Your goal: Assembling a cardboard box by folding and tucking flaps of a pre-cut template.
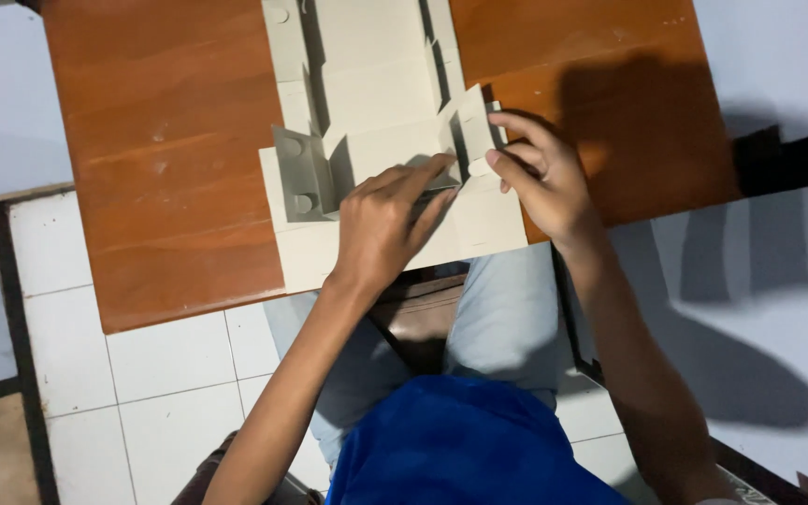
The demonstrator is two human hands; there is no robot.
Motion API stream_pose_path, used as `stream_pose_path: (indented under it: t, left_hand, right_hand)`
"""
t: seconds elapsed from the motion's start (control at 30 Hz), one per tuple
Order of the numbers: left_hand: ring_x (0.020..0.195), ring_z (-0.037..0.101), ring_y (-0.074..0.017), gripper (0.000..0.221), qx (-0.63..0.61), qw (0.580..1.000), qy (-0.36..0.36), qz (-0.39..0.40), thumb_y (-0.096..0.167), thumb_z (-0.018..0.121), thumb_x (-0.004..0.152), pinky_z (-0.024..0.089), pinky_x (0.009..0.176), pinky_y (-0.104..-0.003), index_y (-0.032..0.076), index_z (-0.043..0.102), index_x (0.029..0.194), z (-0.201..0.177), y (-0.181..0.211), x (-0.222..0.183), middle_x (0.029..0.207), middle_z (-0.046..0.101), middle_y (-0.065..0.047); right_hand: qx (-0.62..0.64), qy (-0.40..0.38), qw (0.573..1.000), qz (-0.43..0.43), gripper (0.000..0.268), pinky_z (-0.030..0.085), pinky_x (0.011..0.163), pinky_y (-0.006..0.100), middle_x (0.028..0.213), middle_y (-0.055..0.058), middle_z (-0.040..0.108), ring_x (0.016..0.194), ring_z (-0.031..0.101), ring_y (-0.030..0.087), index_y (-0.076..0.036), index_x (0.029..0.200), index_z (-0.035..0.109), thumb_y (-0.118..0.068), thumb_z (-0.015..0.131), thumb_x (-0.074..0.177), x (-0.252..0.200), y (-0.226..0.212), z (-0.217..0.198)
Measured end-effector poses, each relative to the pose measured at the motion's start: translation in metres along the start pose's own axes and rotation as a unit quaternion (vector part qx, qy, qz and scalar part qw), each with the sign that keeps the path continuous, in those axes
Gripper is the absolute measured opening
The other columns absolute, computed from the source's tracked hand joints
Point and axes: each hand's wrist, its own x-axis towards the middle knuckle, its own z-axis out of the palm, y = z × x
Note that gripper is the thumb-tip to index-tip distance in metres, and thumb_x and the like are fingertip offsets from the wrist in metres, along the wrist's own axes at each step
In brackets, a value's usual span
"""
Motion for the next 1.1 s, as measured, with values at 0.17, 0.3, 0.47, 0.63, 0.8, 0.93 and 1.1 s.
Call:
stream_pose_path:
  t: [0.17, 0.3, 0.47, 0.63, 0.8, 0.93, 1.1]
  left_hand:
    - [0.094, 0.077, -0.0243, 0.027, -0.007, 0.999, -0.038, -0.034, 0.029, 0.076, 0.096, 0.058, 0.086, -0.035, 0.013, 0.078, 0.117, -0.006, 0.006, 0.006, 0.089, 0.080, -0.009]
    - [0.096, 0.076, -0.0241, 0.025, -0.018, 0.998, -0.052, -0.044, 0.026, 0.077, 0.095, 0.057, 0.087, -0.035, 0.013, 0.078, 0.116, -0.007, 0.006, 0.007, 0.089, 0.080, -0.009]
    - [0.099, 0.076, -0.0229, 0.022, -0.028, 0.998, -0.038, -0.044, 0.023, 0.076, 0.096, 0.057, 0.090, -0.035, 0.012, 0.079, 0.115, -0.004, 0.005, 0.004, 0.092, 0.081, -0.009]
    - [0.103, 0.075, -0.0237, 0.020, -0.022, 0.999, -0.035, -0.031, 0.021, 0.075, 0.096, 0.057, 0.090, -0.037, 0.013, 0.078, 0.115, -0.006, 0.012, 0.012, 0.100, 0.081, -0.009]
    - [0.107, 0.073, -0.0263, 0.018, -0.024, 0.999, -0.024, -0.012, 0.017, 0.078, 0.095, 0.057, 0.093, -0.040, 0.010, 0.079, 0.111, -0.004, 0.014, 0.012, 0.110, 0.080, -0.008]
    - [0.107, 0.073, -0.0242, 0.018, -0.012, 1.000, -0.019, -0.007, 0.019, 0.076, 0.096, 0.058, 0.089, -0.038, 0.012, 0.079, 0.112, -0.003, 0.011, 0.009, 0.112, 0.079, -0.005]
    - [0.107, 0.073, -0.0245, 0.019, -0.009, 1.000, -0.013, -0.004, 0.019, 0.077, 0.096, 0.059, 0.088, -0.038, 0.010, 0.079, 0.112, -0.002, 0.009, 0.008, 0.112, 0.078, -0.006]
  right_hand:
    - [0.099, -0.003, 0.992, 0.072, 0.043, 0.055, 0.070, 0.024, 0.091, 0.010, 0.068, 0.071, 0.058, 0.010, -0.002, 0.139, 0.061, -0.014, 0.072, 0.099, 0.004, -0.010, 0.007]
    - [0.124, 0.006, 0.989, 0.076, 0.044, 0.055, 0.071, 0.023, 0.090, 0.009, 0.068, 0.073, 0.061, 0.009, -0.001, 0.138, 0.061, -0.015, 0.073, 0.098, -0.001, -0.017, 0.010]
    - [0.104, 0.017, 0.992, 0.070, 0.042, 0.051, 0.071, 0.020, 0.089, 0.013, 0.072, 0.076, 0.068, 0.012, -0.001, 0.136, 0.064, -0.019, 0.072, 0.099, -0.011, -0.031, 0.013]
    - [0.030, 0.022, 0.999, 0.032, 0.044, 0.050, 0.091, 0.033, 0.109, 0.023, 0.074, 0.106, 0.069, 0.027, -0.004, 0.142, 0.061, -0.022, 0.066, 0.103, -0.030, -0.050, 0.018]
    - [-0.017, 0.017, 1.000, -0.009, 0.050, 0.036, 0.108, 0.071, 0.136, 0.044, 0.053, 0.124, 0.054, 0.056, 0.010, 0.148, 0.047, -0.011, 0.059, 0.104, -0.047, -0.061, 0.032]
    - [-0.050, 0.062, 0.995, -0.056, 0.045, 0.050, 0.103, 0.053, 0.126, 0.035, 0.066, 0.125, 0.058, 0.045, 0.010, 0.138, 0.059, -0.008, 0.068, 0.099, -0.054, -0.051, 0.041]
    - [-0.075, 0.072, 0.992, -0.071, 0.043, 0.046, 0.110, 0.050, 0.136, 0.028, 0.065, 0.132, 0.058, 0.041, 0.005, 0.139, 0.061, -0.013, 0.068, 0.101, -0.056, -0.045, 0.048]
